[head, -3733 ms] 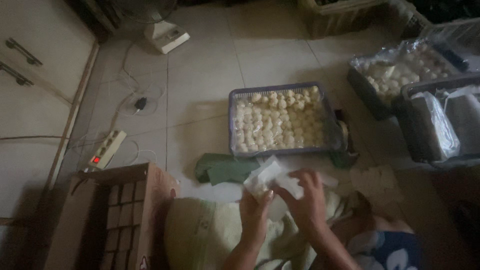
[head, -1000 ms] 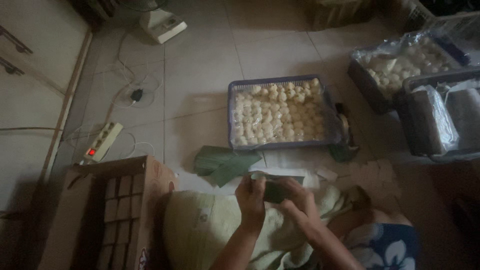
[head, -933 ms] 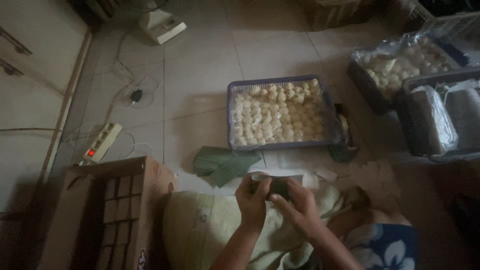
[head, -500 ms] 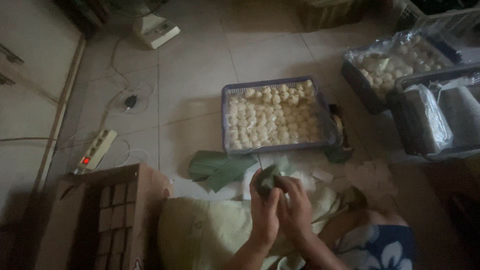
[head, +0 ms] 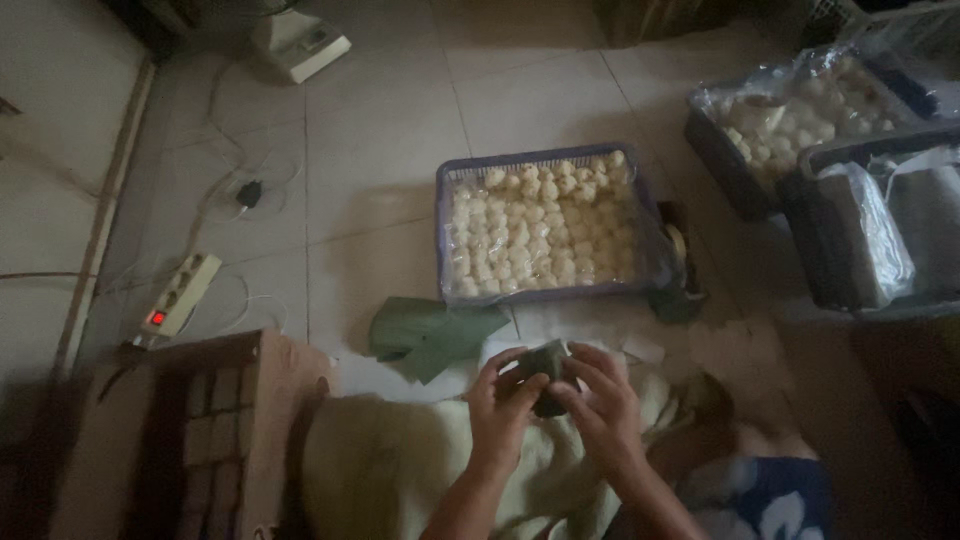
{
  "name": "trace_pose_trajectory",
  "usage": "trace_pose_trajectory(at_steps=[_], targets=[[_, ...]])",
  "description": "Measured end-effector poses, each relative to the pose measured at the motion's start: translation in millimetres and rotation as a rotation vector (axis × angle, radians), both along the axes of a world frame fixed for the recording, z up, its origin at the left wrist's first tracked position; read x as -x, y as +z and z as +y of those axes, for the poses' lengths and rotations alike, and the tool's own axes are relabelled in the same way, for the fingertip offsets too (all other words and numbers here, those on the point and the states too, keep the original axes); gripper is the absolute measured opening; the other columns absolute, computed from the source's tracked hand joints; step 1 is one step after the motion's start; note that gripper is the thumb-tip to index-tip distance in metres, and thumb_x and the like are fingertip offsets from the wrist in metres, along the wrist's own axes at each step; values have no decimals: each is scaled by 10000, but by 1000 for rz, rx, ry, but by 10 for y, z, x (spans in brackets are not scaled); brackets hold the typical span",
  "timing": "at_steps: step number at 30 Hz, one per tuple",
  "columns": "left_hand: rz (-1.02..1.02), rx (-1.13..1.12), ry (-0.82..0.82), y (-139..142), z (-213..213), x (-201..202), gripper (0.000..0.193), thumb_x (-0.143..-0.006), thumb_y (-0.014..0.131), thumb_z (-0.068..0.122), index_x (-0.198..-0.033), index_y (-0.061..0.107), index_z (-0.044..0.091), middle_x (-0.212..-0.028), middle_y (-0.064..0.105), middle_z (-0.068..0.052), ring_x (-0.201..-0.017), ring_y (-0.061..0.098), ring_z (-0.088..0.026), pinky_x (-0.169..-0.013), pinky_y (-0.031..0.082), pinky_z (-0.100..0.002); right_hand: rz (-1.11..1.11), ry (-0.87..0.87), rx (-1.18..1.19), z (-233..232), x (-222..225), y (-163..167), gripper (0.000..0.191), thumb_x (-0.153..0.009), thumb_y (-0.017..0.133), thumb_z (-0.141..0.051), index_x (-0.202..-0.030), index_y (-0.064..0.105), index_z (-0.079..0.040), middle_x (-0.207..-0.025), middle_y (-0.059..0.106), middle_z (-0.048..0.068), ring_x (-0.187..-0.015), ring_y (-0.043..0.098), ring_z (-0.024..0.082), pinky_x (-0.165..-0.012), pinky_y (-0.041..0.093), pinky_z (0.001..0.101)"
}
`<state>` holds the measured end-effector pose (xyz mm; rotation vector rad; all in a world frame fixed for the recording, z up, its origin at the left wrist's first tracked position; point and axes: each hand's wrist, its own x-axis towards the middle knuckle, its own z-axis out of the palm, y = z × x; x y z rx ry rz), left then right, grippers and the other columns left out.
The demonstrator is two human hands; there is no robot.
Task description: The person sits on the floor and wraps round white food items one at a time in small paper wrappers, folding the paper around each item. They place each wrapped item into a perforated tray alongside other wrapped items, occasionally reaching into a cardboard box for supplies.
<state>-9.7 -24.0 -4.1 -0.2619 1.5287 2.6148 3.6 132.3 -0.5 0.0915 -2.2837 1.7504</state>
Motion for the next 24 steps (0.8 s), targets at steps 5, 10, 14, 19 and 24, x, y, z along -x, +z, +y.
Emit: trace_pose_trajectory(at_steps=[5,10,14,19,24], targets=[[-302,80,42,-400,102,89,543,-820,826,163,-1320,634,74,-1086,709,-167,-917,662,-220,-744,533,-360,-491,-16,56,98,200,-259,381,-773,833,-129,-1128,748,-23,-1053,802,100,-968,762,192,-819,614,311],[-375,253,28,-953,241,368,480,-897,754,323,-1297,629,88,-1209,704,-129,-1060,675,-207,-914,521,-350,-515,67,122,294,557,-858,379,-804,812,-91,-1139,671,15,-1030,795,164,-930,751,229,-782,614,377],[-217,681,-6,-1220,172,900,453,-938,696,415,-1255,685,93,-1193,716,-116,-1079,675,-236,-945,523,-380,-723,-72,292,617,836,-1246,498,-815,760,-89,-1281,591,-55,-1162,744,136,-1018,744,239,-847,615,380],[-37,1201,51,-1237,344,1625,466,-951,640,500,-1124,771,88,-1051,780,-171,-1020,745,-340,-920,579,-436,-655,-76,-120,646,1027,-1427,463,-807,770,-111,-1254,675,-32,-1111,773,164,-1003,747,273,-853,590,393],[54,1487,35,-1230,792,1763,599,-740,834,495,-1092,716,25,-1035,718,-245,-967,681,-449,-810,533,-508,-533,-47,-210,628,1056,-1466,398,-799,767,-94,-1185,721,-11,-1105,780,157,-995,759,264,-854,591,393]])
